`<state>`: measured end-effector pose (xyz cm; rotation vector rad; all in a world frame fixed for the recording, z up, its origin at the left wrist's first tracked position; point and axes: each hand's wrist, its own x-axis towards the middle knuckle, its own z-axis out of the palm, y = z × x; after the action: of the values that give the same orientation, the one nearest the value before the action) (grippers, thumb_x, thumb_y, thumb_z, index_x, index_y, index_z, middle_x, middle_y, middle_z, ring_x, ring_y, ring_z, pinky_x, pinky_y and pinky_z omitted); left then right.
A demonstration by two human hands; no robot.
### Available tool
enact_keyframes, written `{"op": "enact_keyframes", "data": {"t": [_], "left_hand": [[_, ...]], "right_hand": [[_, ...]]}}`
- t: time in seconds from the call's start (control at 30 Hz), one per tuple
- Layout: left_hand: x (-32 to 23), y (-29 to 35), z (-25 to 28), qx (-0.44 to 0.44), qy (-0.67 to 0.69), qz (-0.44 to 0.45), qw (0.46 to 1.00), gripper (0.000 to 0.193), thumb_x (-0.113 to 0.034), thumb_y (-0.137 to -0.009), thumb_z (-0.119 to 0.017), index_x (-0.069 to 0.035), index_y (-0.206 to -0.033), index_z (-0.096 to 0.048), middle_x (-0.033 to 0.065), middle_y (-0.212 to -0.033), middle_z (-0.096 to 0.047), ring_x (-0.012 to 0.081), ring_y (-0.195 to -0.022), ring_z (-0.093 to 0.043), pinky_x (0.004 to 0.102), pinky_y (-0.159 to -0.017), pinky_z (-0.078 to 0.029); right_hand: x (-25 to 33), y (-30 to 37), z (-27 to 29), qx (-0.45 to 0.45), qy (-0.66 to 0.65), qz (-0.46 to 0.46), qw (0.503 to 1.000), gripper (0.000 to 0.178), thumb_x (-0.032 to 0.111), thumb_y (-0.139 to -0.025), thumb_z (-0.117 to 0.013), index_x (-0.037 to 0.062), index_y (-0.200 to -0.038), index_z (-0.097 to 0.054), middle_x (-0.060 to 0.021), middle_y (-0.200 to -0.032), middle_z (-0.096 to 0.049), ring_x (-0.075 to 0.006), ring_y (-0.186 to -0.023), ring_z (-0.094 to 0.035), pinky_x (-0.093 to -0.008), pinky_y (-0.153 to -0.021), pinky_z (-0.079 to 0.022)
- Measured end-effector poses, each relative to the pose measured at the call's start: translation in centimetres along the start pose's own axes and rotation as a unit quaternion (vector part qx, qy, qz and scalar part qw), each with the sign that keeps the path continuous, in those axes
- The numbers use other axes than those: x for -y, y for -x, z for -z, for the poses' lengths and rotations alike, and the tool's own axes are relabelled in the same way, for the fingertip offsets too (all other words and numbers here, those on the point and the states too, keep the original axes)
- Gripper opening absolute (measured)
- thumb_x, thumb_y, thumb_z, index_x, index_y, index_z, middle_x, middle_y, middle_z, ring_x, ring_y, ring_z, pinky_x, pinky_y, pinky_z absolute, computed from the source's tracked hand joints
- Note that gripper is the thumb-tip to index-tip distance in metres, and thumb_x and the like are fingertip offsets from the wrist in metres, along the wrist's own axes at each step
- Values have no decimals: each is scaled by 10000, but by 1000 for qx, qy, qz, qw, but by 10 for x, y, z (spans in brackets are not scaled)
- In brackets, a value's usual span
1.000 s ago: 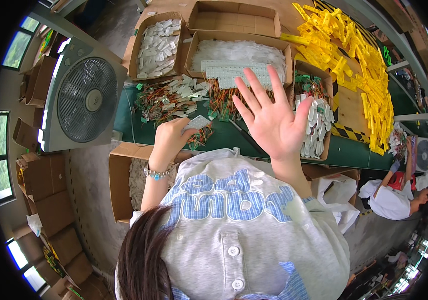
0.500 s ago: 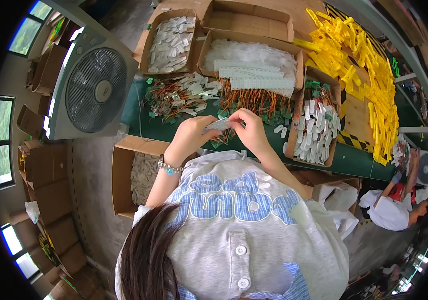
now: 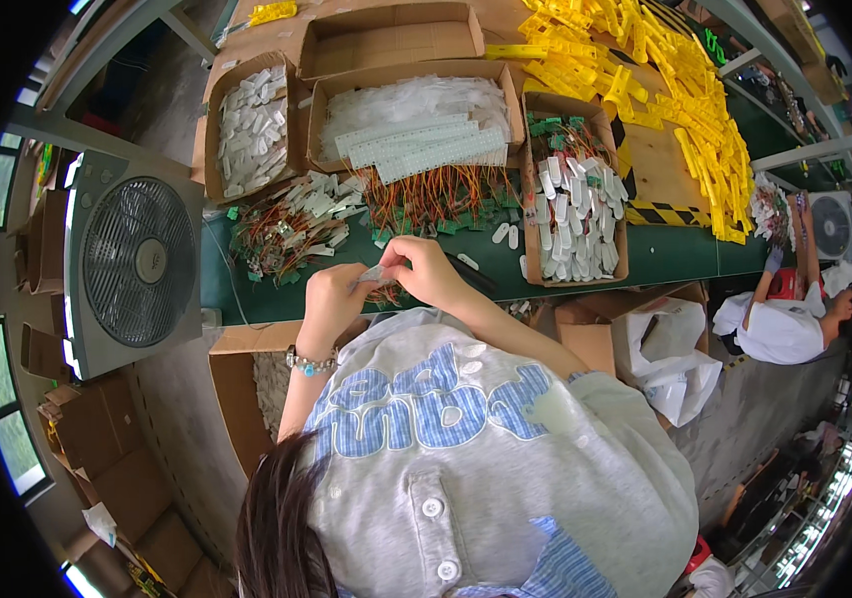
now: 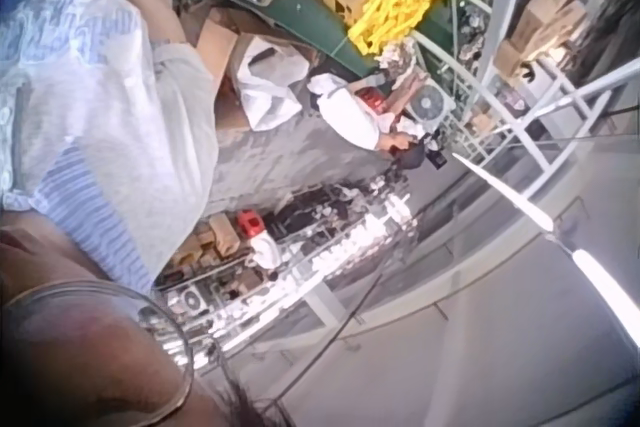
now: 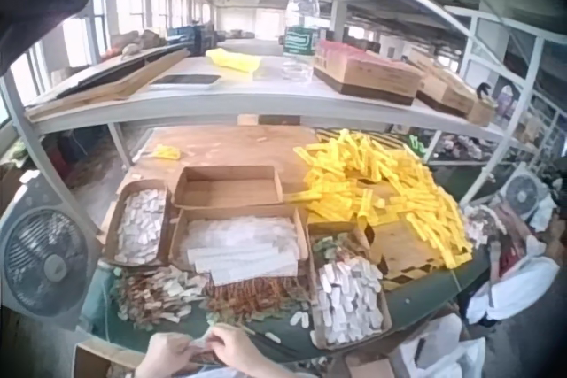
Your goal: The person assembles electrical components by hand, inserting small wires and metal pins into plastic housings at a factory workbench.
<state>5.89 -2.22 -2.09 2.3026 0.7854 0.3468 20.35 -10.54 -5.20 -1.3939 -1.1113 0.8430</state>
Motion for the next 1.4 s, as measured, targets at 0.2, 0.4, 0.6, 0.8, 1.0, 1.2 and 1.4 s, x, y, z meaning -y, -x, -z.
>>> {"op": "enact_keyframes", "data": {"t": [0.2, 0.4, 0.6, 0.8, 1.0, 1.2, 1.4], "left_hand": [[6, -12, -3, 39, 17, -93, 995, 154, -77, -615, -685, -22, -736, -606, 134, -644, -562, 286, -546, -538, 333, -477, -413], [12, -14, -36, -21, -15, 7, 1000, 163, -122, -644, -683, -3, -695, -584, 164, -571, -522, 292, -488, -501, 337, -458, -382], [-25, -20, -35, -80, 52, 46, 994, 215, -145, -714, -650, 19, -658, -523, 152, -517, -459, 238, -433, -376, 329, -444, -335], [-54, -38, -1, -50, 9, -94, 994, 105, -46, -653, -662, -15, -719, -586, 138, -564, -503, 287, -480, -471, 341, -458, -365], [-76, -53, 23, 49, -19, -222, 974, 162, -21, -568, -681, 6, -658, -548, 140, -610, -534, 280, -558, -532, 350, -483, -391], [-75, -64, -1, -37, 11, -236, 971, 149, -29, -577, -682, 1, -649, -555, 117, -627, -541, 285, -620, -524, 371, -541, -398], [-73, -61, -31, -129, -1, -170, 977, 206, -100, -664, -656, 3, -624, -482, 144, -612, -490, 316, -589, -452, 367, -600, -347]], "right_hand": [[-30, -6, 19, 173, -201, -147, 953, 96, -29, -744, -610, 16, -791, -539, 7, -736, -550, -60, -699, -498, -224, -622, -418], [-17, -3, 4, -34, 167, -2, 985, 131, -29, -670, -593, 45, -745, -515, -57, -695, -552, -188, -650, -531, -300, -647, -400], [23, 12, 11, -186, 343, 192, 900, 132, 24, -646, -576, 81, -695, -468, -37, -665, -482, -218, -661, -485, -348, -702, -337], [46, 3, 35, -181, 245, 177, 936, 158, 0, -646, -601, 62, -683, -461, -47, -655, -493, -243, -641, -487, -342, -677, -354], [44, 4, 75, 48, -76, -22, 996, 120, 5, -716, -625, 19, -781, -525, -52, -716, -561, -105, -684, -522, -247, -628, -415], [44, 11, 65, -134, 34, 23, 990, 127, -29, -688, -620, -3, -750, -512, -78, -705, -558, -158, -665, -549, -275, -602, -427], [62, 9, 54, -328, 333, 199, 861, 179, 11, -657, -602, 102, -695, -452, -34, -674, -479, -230, -678, -473, -349, -702, -322]]}}
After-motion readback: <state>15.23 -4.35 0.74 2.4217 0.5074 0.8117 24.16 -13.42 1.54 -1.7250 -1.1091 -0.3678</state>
